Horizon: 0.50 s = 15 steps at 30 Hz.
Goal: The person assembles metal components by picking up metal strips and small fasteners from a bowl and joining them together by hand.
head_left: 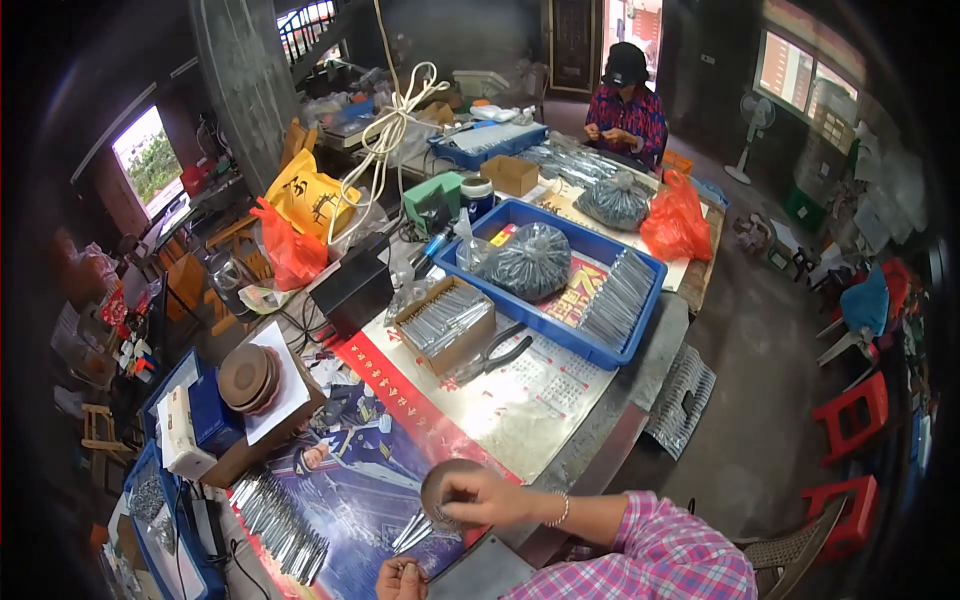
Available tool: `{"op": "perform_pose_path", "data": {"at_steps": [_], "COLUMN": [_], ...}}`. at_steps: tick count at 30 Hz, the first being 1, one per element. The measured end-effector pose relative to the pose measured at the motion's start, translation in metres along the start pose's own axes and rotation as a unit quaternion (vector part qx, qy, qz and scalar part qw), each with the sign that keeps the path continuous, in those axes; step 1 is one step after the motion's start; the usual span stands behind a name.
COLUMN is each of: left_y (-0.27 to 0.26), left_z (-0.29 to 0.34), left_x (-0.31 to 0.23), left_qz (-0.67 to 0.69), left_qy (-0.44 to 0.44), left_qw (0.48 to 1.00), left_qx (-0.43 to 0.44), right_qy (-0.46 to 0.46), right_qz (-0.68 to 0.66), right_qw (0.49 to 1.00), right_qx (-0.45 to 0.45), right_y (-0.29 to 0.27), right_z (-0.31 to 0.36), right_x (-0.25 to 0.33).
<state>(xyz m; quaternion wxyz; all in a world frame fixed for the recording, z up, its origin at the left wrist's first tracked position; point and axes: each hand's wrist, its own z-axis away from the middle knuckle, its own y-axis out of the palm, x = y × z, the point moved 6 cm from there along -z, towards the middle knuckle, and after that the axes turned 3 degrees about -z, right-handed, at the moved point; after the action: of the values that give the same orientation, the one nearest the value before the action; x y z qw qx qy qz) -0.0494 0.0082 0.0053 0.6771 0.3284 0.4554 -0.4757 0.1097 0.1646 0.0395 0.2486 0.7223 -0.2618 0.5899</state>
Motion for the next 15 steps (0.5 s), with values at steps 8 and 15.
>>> {"op": "perform_pose_path", "data": {"at_steps": [8, 15], "left_y": [-0.045, -0.052], "left_z": [0.031, 0.031], "left_x": [0.011, 0.036], "left_qz": [-0.31, -0.38], "left_qy": [0.05, 0.058], "left_qw": [0.937, 0.897], "left_qx": [-0.153, -0.219], "right_qy": [-0.014, 0.037], "right_qz": [-0.011, -0.138], "right_qw": [0.997, 0.977], "right_qx": [-0.069, -0.16], "right_y": [-0.076, -0.1], "right_z": [-0.04, -0.036], "right_x": [-0.02, -0.044]}}
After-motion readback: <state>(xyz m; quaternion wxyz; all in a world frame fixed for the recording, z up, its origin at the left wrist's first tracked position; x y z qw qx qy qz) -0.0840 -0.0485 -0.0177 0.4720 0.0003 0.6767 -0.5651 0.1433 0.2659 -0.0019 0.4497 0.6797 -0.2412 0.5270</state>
